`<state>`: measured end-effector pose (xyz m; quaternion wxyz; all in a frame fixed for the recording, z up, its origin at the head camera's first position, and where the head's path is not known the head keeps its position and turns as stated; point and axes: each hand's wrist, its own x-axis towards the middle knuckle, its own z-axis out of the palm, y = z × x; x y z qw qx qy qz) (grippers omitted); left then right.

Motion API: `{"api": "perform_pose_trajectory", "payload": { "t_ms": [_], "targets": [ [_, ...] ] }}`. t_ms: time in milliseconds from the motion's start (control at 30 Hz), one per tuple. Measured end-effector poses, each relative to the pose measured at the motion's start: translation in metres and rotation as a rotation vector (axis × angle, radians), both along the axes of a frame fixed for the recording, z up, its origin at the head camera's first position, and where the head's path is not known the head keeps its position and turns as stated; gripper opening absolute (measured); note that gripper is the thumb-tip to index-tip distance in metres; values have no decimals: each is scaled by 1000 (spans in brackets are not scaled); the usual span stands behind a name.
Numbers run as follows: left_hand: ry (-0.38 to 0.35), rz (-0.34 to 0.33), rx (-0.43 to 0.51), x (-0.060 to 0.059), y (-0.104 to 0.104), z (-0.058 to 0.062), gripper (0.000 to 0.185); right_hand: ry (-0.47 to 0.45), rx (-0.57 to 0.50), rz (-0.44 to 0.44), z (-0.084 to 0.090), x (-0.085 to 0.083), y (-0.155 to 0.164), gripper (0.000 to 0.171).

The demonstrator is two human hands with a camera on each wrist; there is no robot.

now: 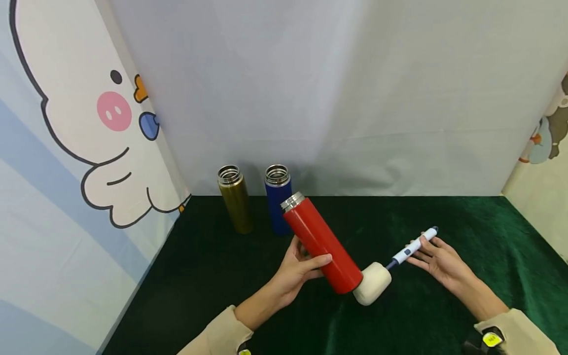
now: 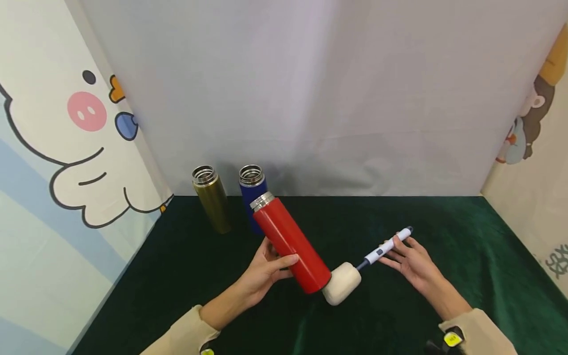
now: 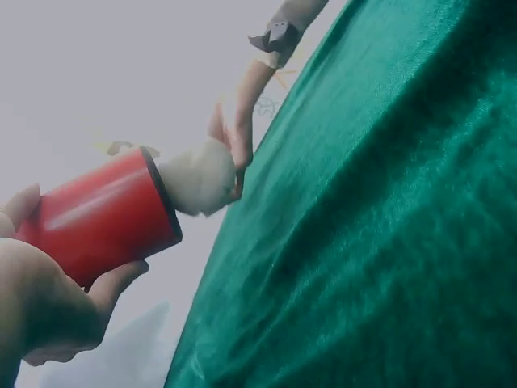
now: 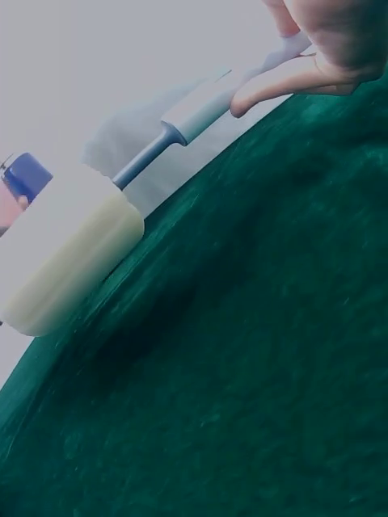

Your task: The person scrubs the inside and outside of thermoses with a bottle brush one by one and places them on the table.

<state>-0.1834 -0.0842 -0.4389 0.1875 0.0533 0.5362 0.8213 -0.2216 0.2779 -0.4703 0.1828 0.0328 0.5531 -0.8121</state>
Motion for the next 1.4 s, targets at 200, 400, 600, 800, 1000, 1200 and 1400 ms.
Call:
{"api": "perform_pose_trajectory", "payload": {
  "t_ms": [200, 400, 600, 800, 1000, 1200, 1400],
  "targets": [
    [113, 20, 5, -1, 9, 2, 76, 20, 83, 31, -2, -2, -25, 71],
    [231, 96, -111, -9, 4, -7, 77, 34, 85, 37, 1, -3, -30, 76],
    [226, 120, -146, -4, -5, -9, 77, -5, -2, 15, 1, -3, -10, 68],
    [231, 70, -97, 2, 0, -3, 77, 0, 25, 21, 2, -5, -23, 71],
    [324, 58, -91, -2, 7, -1, 77, 48, 129, 73, 5, -3, -48, 80],
    [474, 162, -220, -12, 3, -7, 78, 51, 95, 62, 3, 0, -39, 73],
    [541, 230, -356, -24, 1, -12, 76, 19, -42, 23, -6, 2, -15, 40]
  ]
}}
